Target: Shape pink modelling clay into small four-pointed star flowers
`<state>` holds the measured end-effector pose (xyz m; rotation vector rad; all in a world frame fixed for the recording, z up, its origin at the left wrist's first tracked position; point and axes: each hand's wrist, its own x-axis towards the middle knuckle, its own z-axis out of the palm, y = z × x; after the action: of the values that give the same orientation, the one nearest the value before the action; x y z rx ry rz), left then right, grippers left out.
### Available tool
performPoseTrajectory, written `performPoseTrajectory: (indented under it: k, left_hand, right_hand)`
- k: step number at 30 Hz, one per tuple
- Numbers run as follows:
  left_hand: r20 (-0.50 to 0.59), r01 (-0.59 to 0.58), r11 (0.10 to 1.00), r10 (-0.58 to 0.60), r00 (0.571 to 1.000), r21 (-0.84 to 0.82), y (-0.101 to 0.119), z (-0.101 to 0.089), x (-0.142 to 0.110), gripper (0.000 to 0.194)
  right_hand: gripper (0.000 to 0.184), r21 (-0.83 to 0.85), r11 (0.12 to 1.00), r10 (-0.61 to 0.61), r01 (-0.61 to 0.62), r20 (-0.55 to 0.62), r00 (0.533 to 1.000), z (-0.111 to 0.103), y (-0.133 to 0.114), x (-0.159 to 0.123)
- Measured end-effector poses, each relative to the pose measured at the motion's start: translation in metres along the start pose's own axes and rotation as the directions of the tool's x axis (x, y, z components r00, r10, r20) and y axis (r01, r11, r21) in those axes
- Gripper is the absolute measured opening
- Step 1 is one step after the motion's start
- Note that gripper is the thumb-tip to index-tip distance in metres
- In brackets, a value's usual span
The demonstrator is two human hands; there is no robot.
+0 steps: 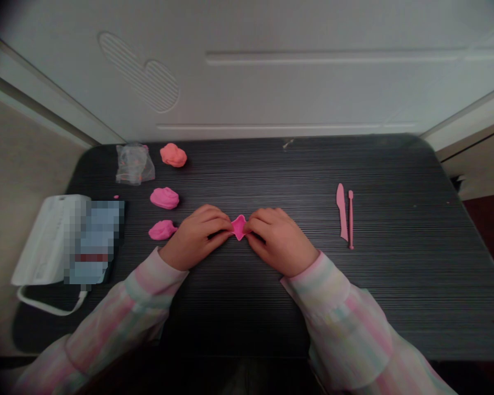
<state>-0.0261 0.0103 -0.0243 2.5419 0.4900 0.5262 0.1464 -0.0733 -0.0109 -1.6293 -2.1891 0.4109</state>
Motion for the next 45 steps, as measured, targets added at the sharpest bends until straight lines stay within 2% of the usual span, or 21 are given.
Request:
performPoseTrajectory:
  k: [6, 13, 16, 19, 25, 28, 33, 36, 42, 45]
  left_hand:
    - [0.001, 0.012, 1.0, -0.012, 1.0, 0.002, 0.0, 0.0, 0.0, 0.012]
    - [0.056, 0.057, 0.997, -0.054, 0.997, -0.055, 0.002, -0.006, 0.0, 0.014]
    - [0.029, 0.138, 0.987, -0.136, 0.99, -0.077, 0.005, -0.009, 0.0, 0.017]
    - [-0.013, 0.186, 0.979, -0.188, 0.982, -0.089, 0.008, -0.009, 0.001, 0.017]
    - [-0.024, 0.129, 0.989, -0.131, 0.991, -0.067, 0.011, -0.009, 0.002, 0.024]
    - [-0.031, 0.102, 0.994, -0.104, 0.994, -0.044, 0.012, -0.01, 0.001, 0.017]
    - [0.105, 0.056, 0.998, -0.054, 0.993, -0.012, 0.014, -0.011, 0.0, 0.016]
    - [0.14, 0.064, 0.998, -0.063, 0.988, -0.001, 0.014, -0.009, 0.0, 0.018]
    - [0.085, 0.075, 0.997, -0.072, 0.994, -0.03, 0.008, -0.003, 0.0, 0.024]
    - [0.027, 0.072, 0.996, -0.071, 0.997, -0.05, 0.005, -0.001, -0.001, 0.022]
  right_hand:
    - [0.009, 0.003, 1.0, -0.003, 0.003, -0.014, 1.0, 0.002, 0.001, 0.0]
    - [0.013, 0.062, 0.998, 0.016, -0.016, 0.003, 1.0, -0.002, -0.001, -0.002]
    - [0.016, 0.131, 0.989, 0.07, -0.064, -0.044, 0.997, -0.005, -0.003, -0.002]
    - [0.01, 0.163, 0.976, 0.163, -0.147, -0.087, 0.983, -0.005, -0.004, -0.001]
    - [0.01, 0.115, 0.974, 0.203, -0.194, -0.077, 0.976, -0.001, -0.002, 0.001]
    - [0.012, 0.077, 0.977, 0.205, -0.2, -0.068, 0.976, -0.002, 0.0, 0.002]
    - [0.011, 0.043, 0.98, 0.194, -0.193, -0.029, 0.981, -0.004, -0.002, 0.001]
    - [0.012, 0.03, 0.981, 0.193, -0.194, 0.009, 0.981, -0.006, -0.004, 0.001]
    - [0.013, 0.088, 0.987, 0.122, -0.134, 0.13, 0.984, -0.015, -0.004, -0.002]
    - [0.012, 0.146, 0.98, 0.117, -0.132, 0.105, 0.988, -0.021, -0.002, -0.003]
